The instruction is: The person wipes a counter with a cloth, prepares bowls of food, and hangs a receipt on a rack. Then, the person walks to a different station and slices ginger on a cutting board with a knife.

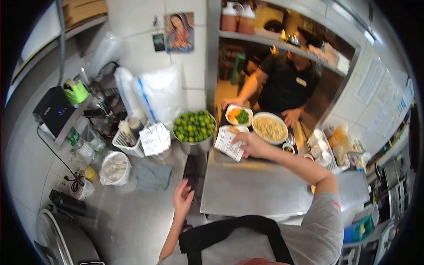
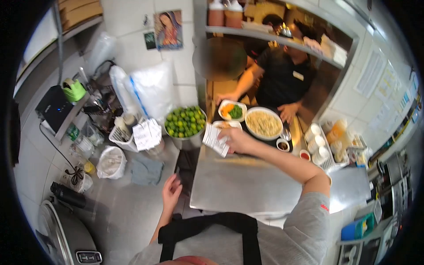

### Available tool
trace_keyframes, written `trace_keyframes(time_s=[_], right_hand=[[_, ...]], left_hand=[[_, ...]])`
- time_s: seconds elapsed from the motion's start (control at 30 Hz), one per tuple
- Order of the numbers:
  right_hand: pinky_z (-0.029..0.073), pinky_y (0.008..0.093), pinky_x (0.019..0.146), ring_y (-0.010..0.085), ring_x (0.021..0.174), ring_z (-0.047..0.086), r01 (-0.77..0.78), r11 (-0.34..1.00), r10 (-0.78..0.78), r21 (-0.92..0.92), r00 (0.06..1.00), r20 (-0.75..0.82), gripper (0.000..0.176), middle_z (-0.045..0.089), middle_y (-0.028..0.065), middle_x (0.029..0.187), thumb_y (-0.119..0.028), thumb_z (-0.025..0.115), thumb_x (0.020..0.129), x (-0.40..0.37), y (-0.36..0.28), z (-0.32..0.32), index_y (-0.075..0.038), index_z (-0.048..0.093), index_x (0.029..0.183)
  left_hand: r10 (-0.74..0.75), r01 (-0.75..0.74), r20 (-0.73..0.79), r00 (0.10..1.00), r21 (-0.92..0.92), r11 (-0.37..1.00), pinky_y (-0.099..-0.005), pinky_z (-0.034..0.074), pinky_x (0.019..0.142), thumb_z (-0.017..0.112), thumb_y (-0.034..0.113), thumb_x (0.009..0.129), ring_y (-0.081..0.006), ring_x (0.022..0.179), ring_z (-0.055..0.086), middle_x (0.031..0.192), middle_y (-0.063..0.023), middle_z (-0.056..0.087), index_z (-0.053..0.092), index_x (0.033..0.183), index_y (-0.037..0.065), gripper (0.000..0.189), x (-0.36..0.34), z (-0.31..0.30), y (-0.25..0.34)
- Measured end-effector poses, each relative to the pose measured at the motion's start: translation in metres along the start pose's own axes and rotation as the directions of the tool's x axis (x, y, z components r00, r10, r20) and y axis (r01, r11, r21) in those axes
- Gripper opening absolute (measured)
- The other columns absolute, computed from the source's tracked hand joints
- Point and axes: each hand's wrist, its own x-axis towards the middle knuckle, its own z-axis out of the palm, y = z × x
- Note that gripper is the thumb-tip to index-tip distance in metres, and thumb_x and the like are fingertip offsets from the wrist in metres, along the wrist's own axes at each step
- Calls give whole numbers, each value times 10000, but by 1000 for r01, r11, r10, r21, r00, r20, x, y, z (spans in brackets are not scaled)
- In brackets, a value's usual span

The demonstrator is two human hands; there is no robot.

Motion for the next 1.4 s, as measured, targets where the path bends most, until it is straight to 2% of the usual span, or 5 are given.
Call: trace_keyframes(time_s=[0.1,0.13,0.17,0.43,1.4], right_hand=[[520,284,531,142,656,648,478,694,-646,-538,744,-174,225,641,80,803,15,559,823,102,-1,-103,-37,632,1029],[512,383,751,304,859,629,306,862,-448,-405,834,-323,345,637,186,864,25,597,666,107,-57,-136,-23,664,1001],[486,264,506,127,601,606,492,716,-688,-496,619,-379,196,641,64,776,20,503,848,149,-65,-178,-11,628,997],[539,349,682,260,775,654,676,722,-336,-148,155,-929,354,666,181,922,27,439,790,280,-218,-313,76,587,1108],[546,407,606,280,826,652,681,731,-434,47,517,-738,384,607,187,1126,32,486,803,346,-279,-360,16,555,1180]], left_hand=[[-63,108,-204,977,222,969,-244,491,719,643,21,806,-126,824,607,1015,-99,625,558,1210,-10,414,-24,-40,-43],[-158,202,-221,962,194,960,-232,475,703,639,26,816,-105,795,592,935,-85,636,551,1215,-22,411,-31,-48,-48],[-145,193,-236,961,196,961,-232,475,703,639,26,816,-105,795,592,935,-85,636,551,1215,-22,411,-34,-51,-53],[-94,159,-295,951,206,965,-224,426,545,681,55,766,-70,584,513,726,-36,629,631,1070,-33,320,-33,-35,-36],[-265,307,-309,913,94,947,-197,422,521,702,-11,721,-42,575,507,711,-33,630,655,1006,-34,290,-32,-34,-34]])
